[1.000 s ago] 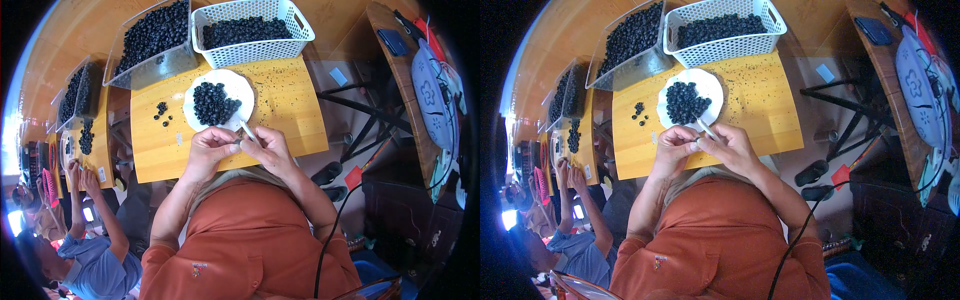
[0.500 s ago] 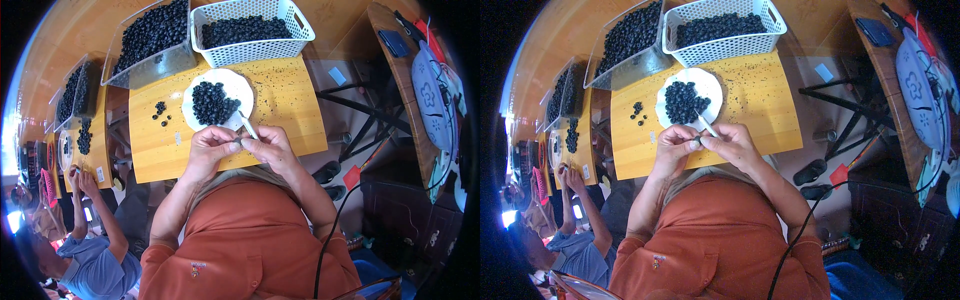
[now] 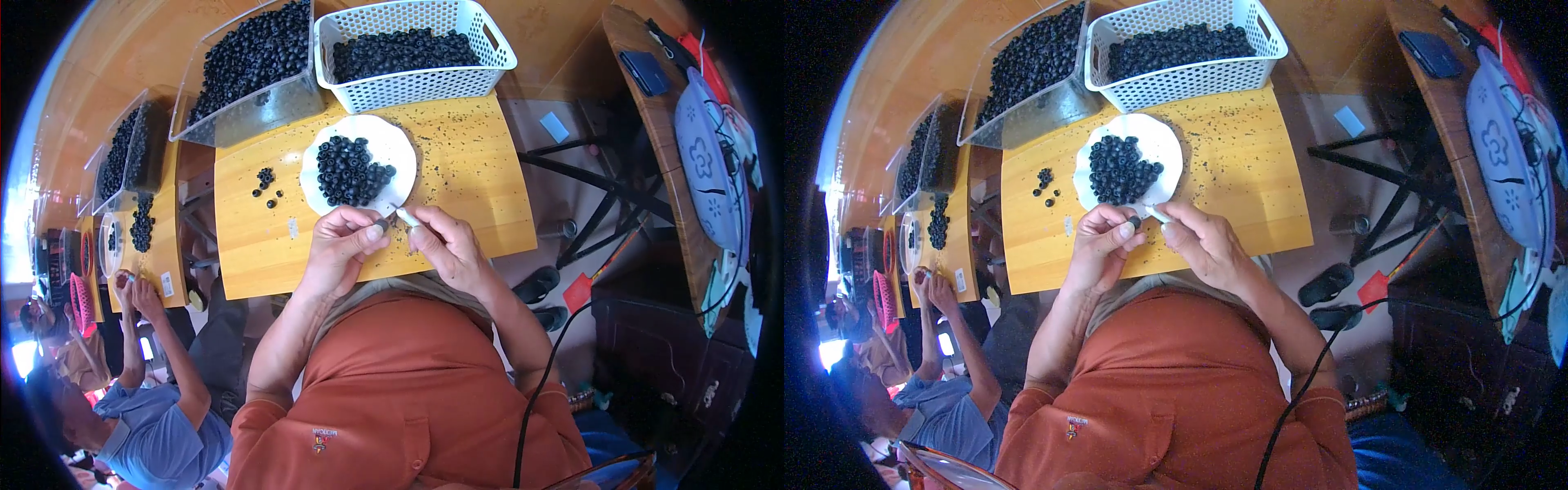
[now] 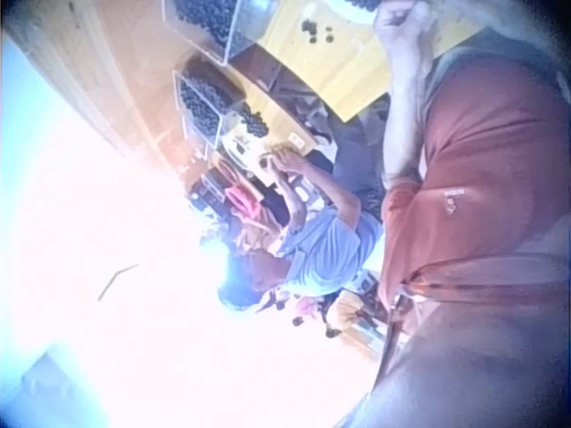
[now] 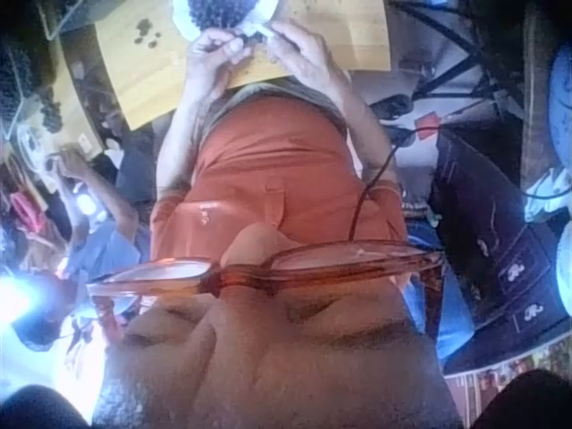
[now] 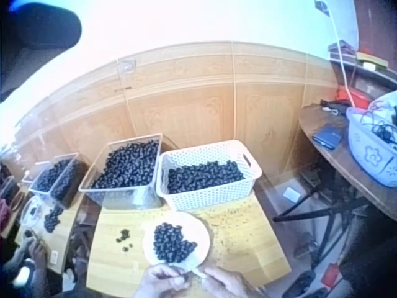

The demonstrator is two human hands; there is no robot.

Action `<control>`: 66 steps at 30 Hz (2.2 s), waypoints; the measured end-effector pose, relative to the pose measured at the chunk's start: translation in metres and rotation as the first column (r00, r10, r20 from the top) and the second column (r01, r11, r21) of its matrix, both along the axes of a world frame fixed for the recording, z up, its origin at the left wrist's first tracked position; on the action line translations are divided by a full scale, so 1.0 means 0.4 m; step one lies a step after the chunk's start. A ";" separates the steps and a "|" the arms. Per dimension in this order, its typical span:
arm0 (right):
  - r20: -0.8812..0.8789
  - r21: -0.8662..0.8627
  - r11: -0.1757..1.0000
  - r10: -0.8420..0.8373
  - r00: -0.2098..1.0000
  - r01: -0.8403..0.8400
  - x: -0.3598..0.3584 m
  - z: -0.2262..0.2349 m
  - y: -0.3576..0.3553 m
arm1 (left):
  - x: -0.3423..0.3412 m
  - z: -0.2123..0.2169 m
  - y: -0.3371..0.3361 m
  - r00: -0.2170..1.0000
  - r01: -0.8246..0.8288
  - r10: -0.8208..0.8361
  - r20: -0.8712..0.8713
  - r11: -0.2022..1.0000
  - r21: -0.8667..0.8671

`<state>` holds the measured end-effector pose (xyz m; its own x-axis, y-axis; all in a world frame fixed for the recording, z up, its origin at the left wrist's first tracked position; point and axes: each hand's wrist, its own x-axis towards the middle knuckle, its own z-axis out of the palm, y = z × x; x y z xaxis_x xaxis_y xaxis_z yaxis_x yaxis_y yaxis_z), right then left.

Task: The person cleans small dark spherical objects with a small hand tool at a table.

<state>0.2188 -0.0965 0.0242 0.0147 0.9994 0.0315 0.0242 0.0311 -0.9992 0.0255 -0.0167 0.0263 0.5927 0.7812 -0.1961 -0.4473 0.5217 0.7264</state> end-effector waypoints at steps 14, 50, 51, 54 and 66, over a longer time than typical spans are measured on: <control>0.481 0.342 0.938 -0.225 0.848 0.055 -0.018 0.006 0.009 | 0.004 -0.007 -0.016 1.000 0.002 -0.003 -0.010 0.997 -0.073; 0.563 0.399 0.912 -0.322 0.761 0.090 -0.023 0.006 0.006 | 0.029 -0.005 -0.048 0.998 -0.067 0.067 0.018 0.998 -0.001; 0.562 0.400 0.912 -0.322 0.761 0.090 -0.023 0.007 0.007 | 0.030 -0.003 -0.048 0.998 -0.068 0.068 0.017 0.998 -0.001; 0.523 0.398 0.910 -0.329 0.786 0.116 -0.022 0.012 0.011 | 0.031 0.000 -0.048 0.998 -0.067 0.067 0.016 0.998 0.005; 0.507 0.391 0.915 -0.304 0.807 0.099 -0.022 0.022 0.008 | 0.041 0.011 -0.054 0.996 -0.091 0.090 0.028 0.996 0.012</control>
